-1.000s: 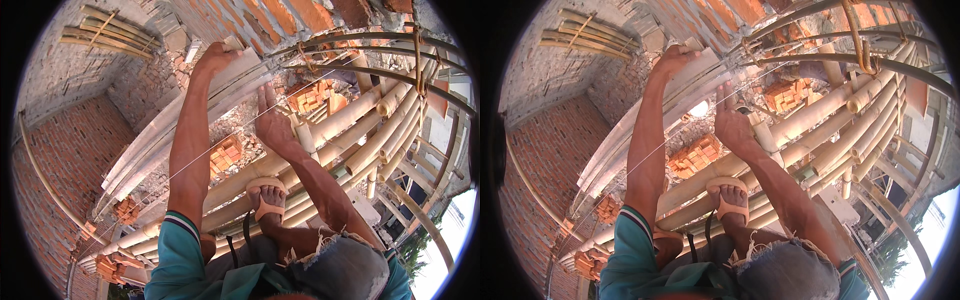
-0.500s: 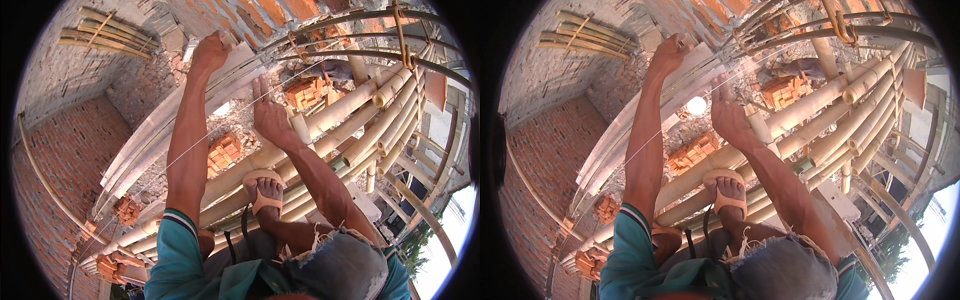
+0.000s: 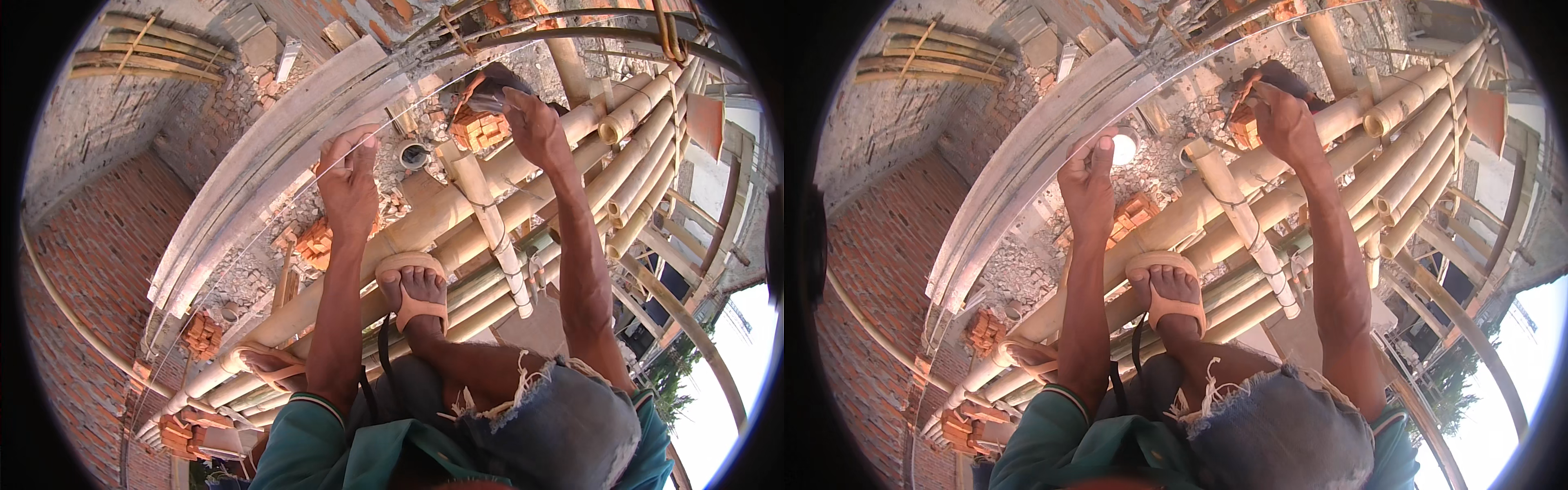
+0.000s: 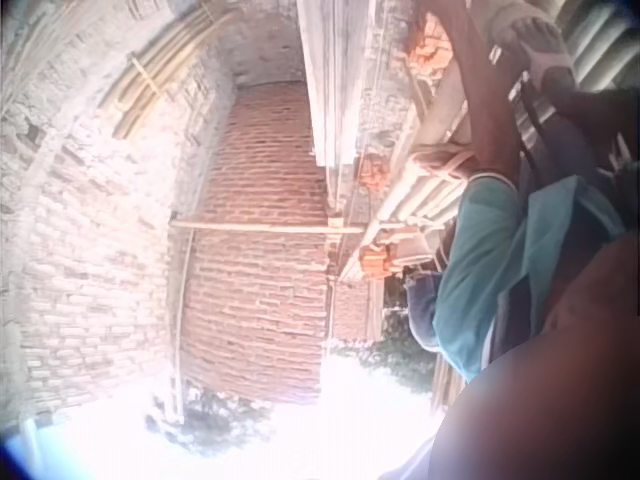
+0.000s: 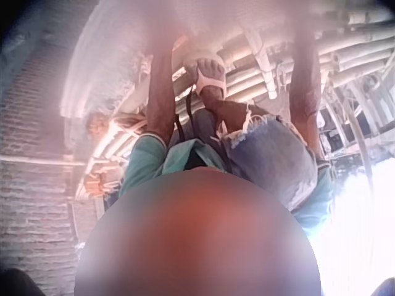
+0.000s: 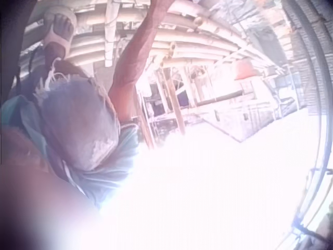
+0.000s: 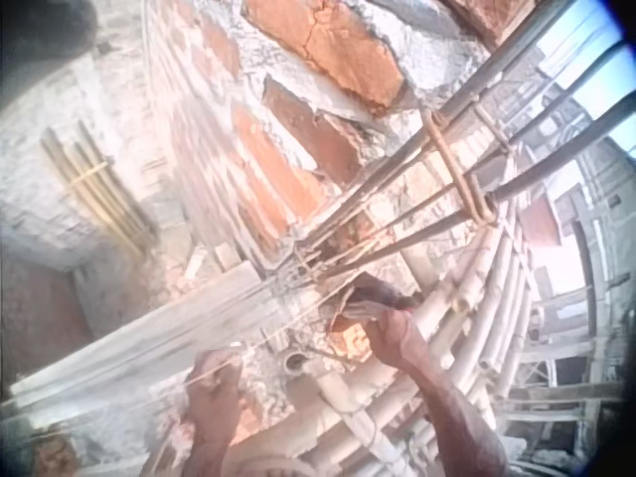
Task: The person secures wooden planks to a bamboo scaffolding structure on a construction site. They position the planks, use a hammer to drive nails, and adjust the planks to ensure stability.
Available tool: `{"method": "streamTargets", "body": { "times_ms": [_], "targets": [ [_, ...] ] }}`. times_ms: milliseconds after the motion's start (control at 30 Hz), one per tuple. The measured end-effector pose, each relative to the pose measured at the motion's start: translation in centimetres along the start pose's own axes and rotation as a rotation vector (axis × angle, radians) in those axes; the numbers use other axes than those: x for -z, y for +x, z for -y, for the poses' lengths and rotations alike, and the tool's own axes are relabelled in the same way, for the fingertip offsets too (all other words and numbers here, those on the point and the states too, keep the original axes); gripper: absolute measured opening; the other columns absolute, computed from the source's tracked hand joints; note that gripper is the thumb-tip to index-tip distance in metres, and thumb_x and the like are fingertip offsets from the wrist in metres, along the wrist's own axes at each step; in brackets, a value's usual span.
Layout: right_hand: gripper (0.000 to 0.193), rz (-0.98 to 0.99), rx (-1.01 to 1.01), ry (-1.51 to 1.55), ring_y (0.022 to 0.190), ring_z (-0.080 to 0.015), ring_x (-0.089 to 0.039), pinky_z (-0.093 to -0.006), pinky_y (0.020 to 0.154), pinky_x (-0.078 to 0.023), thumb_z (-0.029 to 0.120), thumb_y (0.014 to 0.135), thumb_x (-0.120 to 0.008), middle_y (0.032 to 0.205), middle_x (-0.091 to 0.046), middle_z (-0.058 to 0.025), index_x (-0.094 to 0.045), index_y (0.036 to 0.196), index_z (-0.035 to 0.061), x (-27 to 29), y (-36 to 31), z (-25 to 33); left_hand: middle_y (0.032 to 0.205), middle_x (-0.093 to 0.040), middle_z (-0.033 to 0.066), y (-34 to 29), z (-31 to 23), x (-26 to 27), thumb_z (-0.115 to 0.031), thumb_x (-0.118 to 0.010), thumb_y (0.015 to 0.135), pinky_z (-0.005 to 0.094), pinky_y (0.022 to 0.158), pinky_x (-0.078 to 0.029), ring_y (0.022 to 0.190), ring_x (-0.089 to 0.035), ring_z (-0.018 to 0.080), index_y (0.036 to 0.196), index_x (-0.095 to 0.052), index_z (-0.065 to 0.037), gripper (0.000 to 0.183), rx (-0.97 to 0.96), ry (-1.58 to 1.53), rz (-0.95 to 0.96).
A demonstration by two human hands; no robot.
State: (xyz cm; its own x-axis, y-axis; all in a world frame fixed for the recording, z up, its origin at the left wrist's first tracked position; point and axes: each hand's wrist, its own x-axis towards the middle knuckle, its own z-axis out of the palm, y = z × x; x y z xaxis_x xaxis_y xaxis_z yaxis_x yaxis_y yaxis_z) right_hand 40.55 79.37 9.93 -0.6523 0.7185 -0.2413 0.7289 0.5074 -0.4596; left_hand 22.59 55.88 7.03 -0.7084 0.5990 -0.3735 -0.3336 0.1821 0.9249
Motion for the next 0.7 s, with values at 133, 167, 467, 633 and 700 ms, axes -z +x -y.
{"method": "streamTargets", "body": {
  "times_ms": [133,167,467,633,700],
  "targets": [
    [0.042,0.283,-0.062,-0.343,0.110,-0.0419,-0.068,-0.0483,0.095,-0.053,0.018,0.094,-0.062,0.118,-0.070,-0.0257,-0.064,0.133,0.0052,-1.2,2.5,-6.2,0.104,-0.073,0.0077,-1.0,1.1,0.8,-0.020,-0.064,0.104,0.0270,0.084,-0.051,0.092,-0.064,0.0110,0.117,-0.072,0.001,0.025,0.057,0.003,-0.017],
    [0.043,0.319,-0.039,-0.386,0.111,-0.0420,-0.067,-0.0498,0.096,-0.052,0.019,0.093,-0.063,0.118,-0.070,-0.0255,-0.064,0.134,0.0058,-2.0,3.1,-7.3,0.103,-0.073,0.0081,-1.2,1.1,1.3,-0.020,-0.064,0.104,0.0274,0.083,-0.052,0.091,-0.064,0.0114,0.116,-0.072,0.001,0.025,0.122,-0.033,0.013],
    [0.041,0.571,-0.036,-0.337,0.122,-0.0382,-0.062,-0.0505,0.103,-0.049,0.034,0.096,-0.059,0.127,-0.066,-0.0223,-0.069,0.122,0.0041,-7.6,8.9,-10.6,0.099,-0.075,0.0098,-2.1,0.5,3.7,-0.021,-0.067,0.102,0.0286,0.079,-0.056,0.087,-0.069,0.0137,0.117,-0.069,-0.001,0.025,0.429,-0.150,0.101],
    [0.042,0.709,-0.250,-0.283,0.107,-0.0420,-0.068,-0.0484,0.092,-0.054,0.033,0.096,-0.055,0.115,-0.070,-0.0256,-0.072,0.113,-0.0018,-12.0,10.1,-9.6,0.103,-0.075,0.0113,-2.9,1.4,2.5,-0.016,-0.067,0.100,0.0286,0.077,-0.058,0.085,-0.072,0.0156,0.118,-0.066,-0.004,0.022,0.613,-0.278,0.029],
    [0.038,0.804,-0.336,-0.259,0.092,-0.0384,-0.073,-0.0468,0.080,-0.057,0.027,0.094,-0.055,0.102,-0.073,-0.0254,-0.073,0.112,-0.0004,-14.1,9.8,-9.4,0.104,-0.075,0.0110,-3.1,1.8,2.0,-0.017,-0.066,0.101,0.0288,0.076,-0.058,0.085,-0.072,0.0155,0.118,-0.066,-0.004,0.022,0.651,-0.298,0.035]
  ]
}}
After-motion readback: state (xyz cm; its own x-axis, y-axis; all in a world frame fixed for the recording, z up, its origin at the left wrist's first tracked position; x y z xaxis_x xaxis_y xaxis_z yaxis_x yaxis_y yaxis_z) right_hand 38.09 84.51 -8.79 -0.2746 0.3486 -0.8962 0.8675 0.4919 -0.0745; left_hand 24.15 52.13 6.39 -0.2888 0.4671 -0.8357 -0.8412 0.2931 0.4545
